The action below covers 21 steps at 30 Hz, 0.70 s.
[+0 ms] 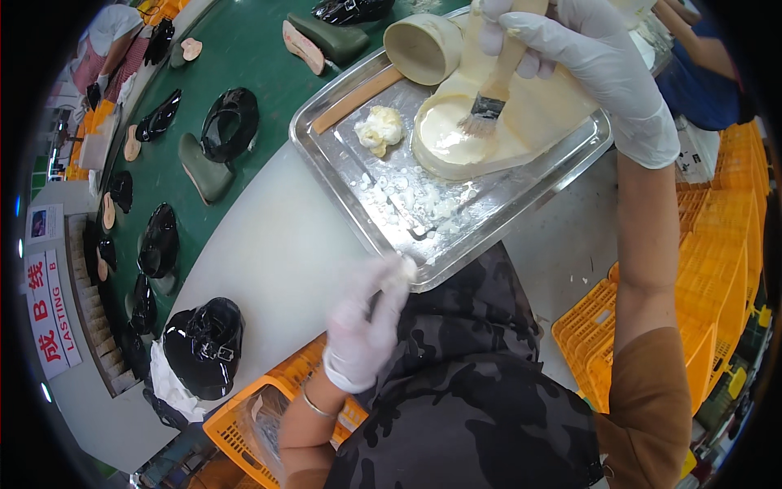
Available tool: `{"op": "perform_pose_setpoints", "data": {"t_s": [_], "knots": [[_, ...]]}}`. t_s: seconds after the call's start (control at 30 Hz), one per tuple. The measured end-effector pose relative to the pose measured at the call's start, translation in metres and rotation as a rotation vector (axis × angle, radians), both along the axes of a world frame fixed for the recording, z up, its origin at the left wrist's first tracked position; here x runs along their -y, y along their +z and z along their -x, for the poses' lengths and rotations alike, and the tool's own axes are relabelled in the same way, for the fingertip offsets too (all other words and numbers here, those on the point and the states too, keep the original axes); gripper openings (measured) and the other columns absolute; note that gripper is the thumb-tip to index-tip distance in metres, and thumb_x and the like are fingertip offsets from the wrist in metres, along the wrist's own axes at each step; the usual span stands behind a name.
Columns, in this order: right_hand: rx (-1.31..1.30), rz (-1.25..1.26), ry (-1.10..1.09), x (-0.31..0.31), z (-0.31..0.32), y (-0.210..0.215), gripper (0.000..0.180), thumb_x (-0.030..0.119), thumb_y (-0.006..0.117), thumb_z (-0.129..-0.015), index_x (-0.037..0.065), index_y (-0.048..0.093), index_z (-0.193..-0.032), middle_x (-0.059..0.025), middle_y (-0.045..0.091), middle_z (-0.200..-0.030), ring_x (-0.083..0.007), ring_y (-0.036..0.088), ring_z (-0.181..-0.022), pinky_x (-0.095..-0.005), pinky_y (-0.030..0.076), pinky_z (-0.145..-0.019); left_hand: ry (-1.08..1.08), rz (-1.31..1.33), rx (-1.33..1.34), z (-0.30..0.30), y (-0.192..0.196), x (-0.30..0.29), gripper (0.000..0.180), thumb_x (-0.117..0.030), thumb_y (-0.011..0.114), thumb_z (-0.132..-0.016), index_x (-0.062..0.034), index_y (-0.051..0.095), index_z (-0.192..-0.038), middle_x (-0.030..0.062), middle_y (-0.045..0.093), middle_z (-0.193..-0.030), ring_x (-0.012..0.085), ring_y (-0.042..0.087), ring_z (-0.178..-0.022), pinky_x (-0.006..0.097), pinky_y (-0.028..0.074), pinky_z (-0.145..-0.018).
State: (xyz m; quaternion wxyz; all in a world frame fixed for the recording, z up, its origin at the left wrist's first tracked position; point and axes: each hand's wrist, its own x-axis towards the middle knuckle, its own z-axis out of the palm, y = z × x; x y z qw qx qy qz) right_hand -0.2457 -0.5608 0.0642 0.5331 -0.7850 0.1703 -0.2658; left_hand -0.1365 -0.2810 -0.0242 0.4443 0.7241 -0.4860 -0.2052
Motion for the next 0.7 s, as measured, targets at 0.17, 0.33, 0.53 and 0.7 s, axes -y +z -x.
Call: {"op": "perform_pose_setpoints", "data": {"t_s": [0.17,0.33,0.53,0.7], "knots": [[0.011,-0.008,0.008,-0.002,0.002,0.005,0.011,0.012,0.061,-0.085,0.004,0.059,-0.092,0.0025,0.059,-0.071,-0.0016,0.05,-0.058,-0.0152,0.041,-0.053,0.084,0.16,0.528,-0.069,-0.002,0.076,0.023,-0.004,0.068,-0.072,-0.0032,0.057,-0.092,0.0083,0.058,-0.081,0.0257,0.052,-0.079,0.035,0.042,-0.073],[-0.059,0.015,-0.036,-0.004,-0.002,0.009,0.013,0.012,0.063,-0.084,0.003,0.06,-0.094,0.0019,0.061,-0.073,-0.0018,0.051,-0.061,-0.0155,0.042,-0.054,0.04,0.105,0.688,-0.116,-0.036,0.121,0.016,-0.009,0.069,-0.068,-0.0057,0.063,-0.082,0.0068,0.059,-0.082,0.0255,0.05,-0.085,0.037,0.04,-0.076],[-0.044,-0.02,-0.08,-0.017,0.004,0.023,0.014,0.01,0.063,-0.083,0.002,0.06,-0.094,0.0001,0.062,-0.075,-0.0032,0.054,-0.063,-0.0166,0.043,-0.055,-0.041,0.053,0.59,-0.12,-0.039,0.117,0.028,-0.013,0.063,-0.077,-0.0048,0.06,-0.104,0.0075,0.06,-0.088,0.0267,0.05,-0.088,0.038,0.04,-0.081],[-0.03,0.0,-0.117,-0.01,0.001,0.01,0.012,0.008,0.061,-0.084,0.001,0.059,-0.093,-0.0023,0.062,-0.078,-0.0048,0.056,-0.065,-0.0176,0.044,-0.056,0.169,0.212,0.532,-0.116,-0.029,0.069,0.039,-0.01,0.054,-0.084,0.0017,0.047,-0.121,0.0129,0.059,-0.102,0.0272,0.052,-0.094,0.037,0.04,-0.086]]}}
